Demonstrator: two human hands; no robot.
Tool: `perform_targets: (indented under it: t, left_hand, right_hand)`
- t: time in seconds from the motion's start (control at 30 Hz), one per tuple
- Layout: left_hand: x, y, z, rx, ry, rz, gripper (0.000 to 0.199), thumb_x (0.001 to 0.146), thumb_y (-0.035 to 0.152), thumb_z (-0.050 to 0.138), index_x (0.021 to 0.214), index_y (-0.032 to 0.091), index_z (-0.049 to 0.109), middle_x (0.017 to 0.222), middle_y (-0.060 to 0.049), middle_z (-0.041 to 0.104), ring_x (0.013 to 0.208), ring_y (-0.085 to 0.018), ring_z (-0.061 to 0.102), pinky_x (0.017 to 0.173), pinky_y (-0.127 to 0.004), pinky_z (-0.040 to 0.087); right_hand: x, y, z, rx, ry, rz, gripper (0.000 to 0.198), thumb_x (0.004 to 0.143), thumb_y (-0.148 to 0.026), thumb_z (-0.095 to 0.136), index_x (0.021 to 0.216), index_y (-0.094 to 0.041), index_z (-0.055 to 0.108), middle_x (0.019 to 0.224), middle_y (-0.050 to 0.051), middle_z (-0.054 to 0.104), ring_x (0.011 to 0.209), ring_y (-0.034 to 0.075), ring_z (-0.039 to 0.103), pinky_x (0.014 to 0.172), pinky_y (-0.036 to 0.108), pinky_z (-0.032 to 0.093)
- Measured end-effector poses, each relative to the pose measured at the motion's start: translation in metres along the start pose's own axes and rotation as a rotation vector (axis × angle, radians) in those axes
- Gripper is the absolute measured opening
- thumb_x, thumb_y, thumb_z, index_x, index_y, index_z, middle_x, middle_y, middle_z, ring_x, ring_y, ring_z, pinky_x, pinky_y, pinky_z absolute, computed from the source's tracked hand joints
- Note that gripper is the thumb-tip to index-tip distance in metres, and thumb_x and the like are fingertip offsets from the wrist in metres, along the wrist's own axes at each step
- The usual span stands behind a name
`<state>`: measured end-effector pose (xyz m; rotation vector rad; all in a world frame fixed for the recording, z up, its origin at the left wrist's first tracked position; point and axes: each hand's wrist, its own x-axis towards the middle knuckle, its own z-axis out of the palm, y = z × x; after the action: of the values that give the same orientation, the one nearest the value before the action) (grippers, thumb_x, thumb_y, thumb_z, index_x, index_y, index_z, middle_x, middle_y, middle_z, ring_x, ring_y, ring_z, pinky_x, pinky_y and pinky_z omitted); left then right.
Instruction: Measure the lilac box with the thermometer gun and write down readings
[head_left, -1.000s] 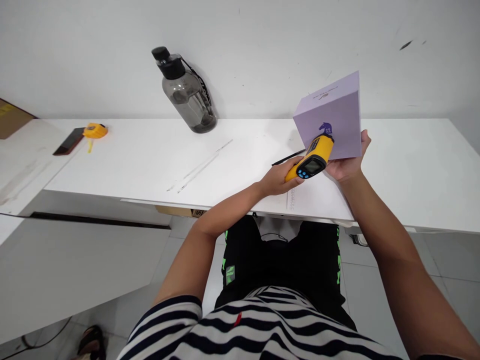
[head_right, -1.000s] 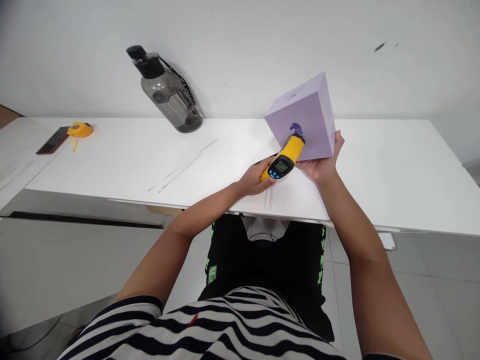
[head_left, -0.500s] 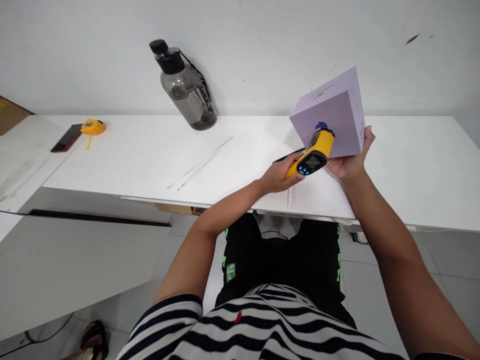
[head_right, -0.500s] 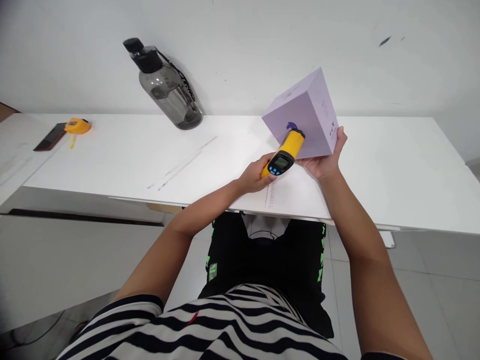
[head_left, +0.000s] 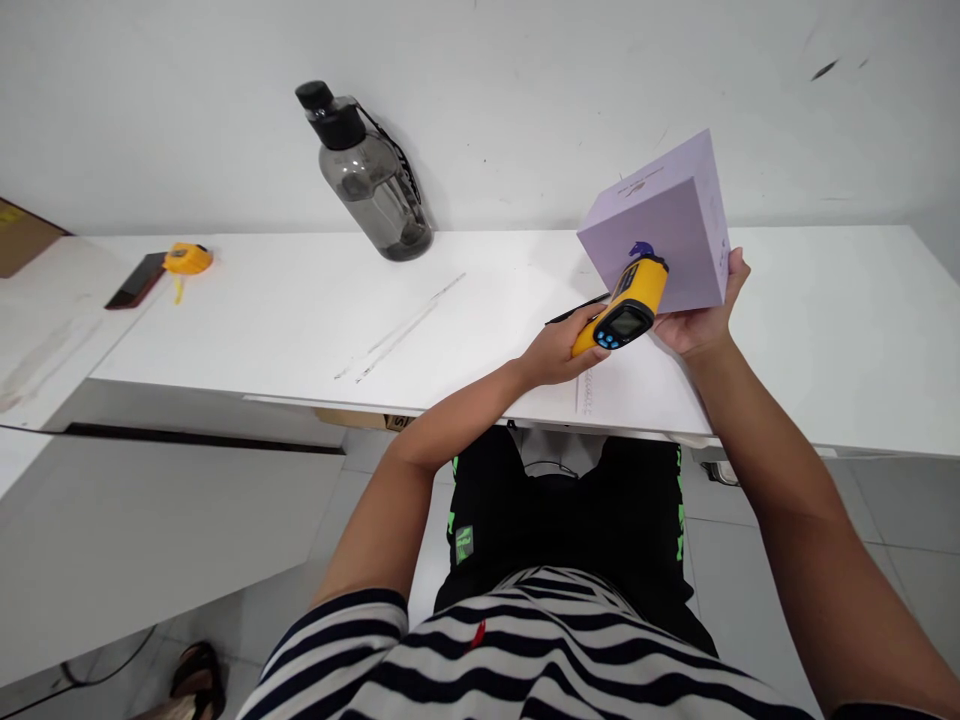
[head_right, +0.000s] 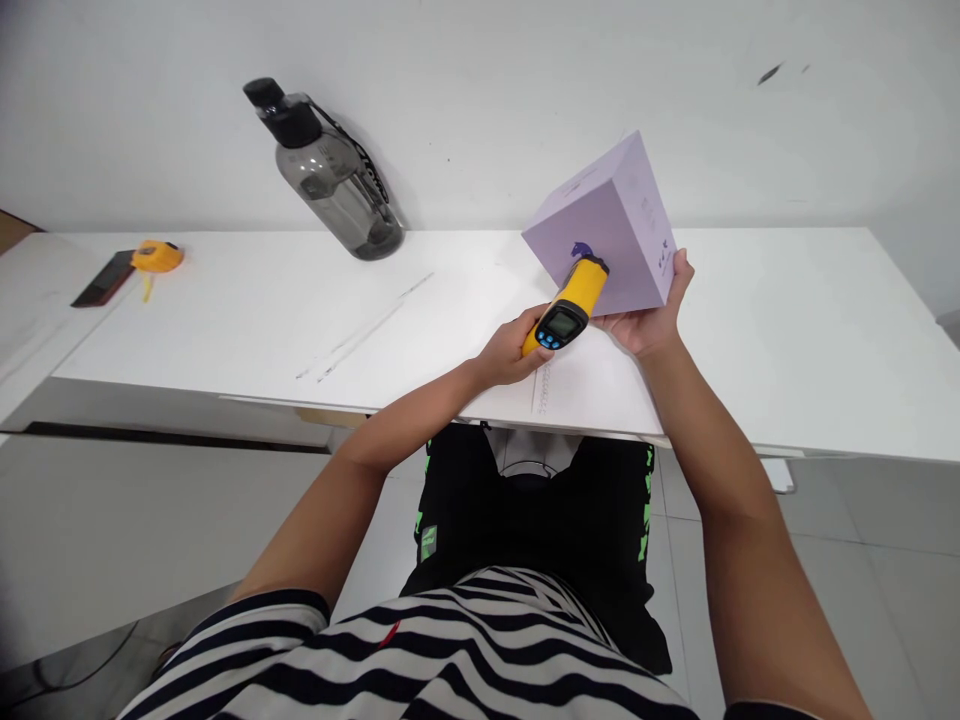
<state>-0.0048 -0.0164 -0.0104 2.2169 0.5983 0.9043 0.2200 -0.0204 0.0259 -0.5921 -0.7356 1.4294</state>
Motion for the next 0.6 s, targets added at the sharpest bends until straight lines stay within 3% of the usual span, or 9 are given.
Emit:
perform_targets:
  t: [0.3,0.43,0.6]
  left_hand:
    - [0.0,0.0,0.0,-0.004,-0.008,-0.023,0.092,0.09,0.086,0.035,0.148,0.015,0.04,0.118,-0.016,0.072,0.092,-0.024,0.073,0.082,-0.038,0.055]
    - [-0.001,0.0,0.001,0.006,0.009,-0.018,0.092,0.091,0.087,0.033,0.15,0.017,0.041,0.122,-0.016,0.072,0.095,-0.024,0.073,0.083,-0.038,0.057]
    - [-0.001,0.001,-0.008,0.13,0.133,-0.053,0.095,0.089,0.089,0.03,0.155,0.022,0.037,0.132,-0.016,0.068,0.101,-0.026,0.072,0.084,-0.04,0.057]
  right_hand:
    - [0.001,0.0,-0.002,0.018,0.006,0.005,0.078,0.065,-0.086,0.066,0.116,-0.026,0.068,0.126,0.01,0.071,0.123,0.039,0.062,0.084,0.052,0.063]
    - [-0.003,0.0,0.004,0.002,0.013,-0.013,0.07,0.07,-0.085,0.061,0.111,-0.029,0.068,0.125,0.008,0.071,0.124,0.038,0.061,0.083,0.052,0.063]
    - [0.001,0.001,0.009,-0.142,0.22,-0.302,0.053,0.078,-0.08,0.051,0.095,-0.032,0.064,0.123,0.004,0.068,0.127,0.032,0.061,0.085,0.042,0.063]
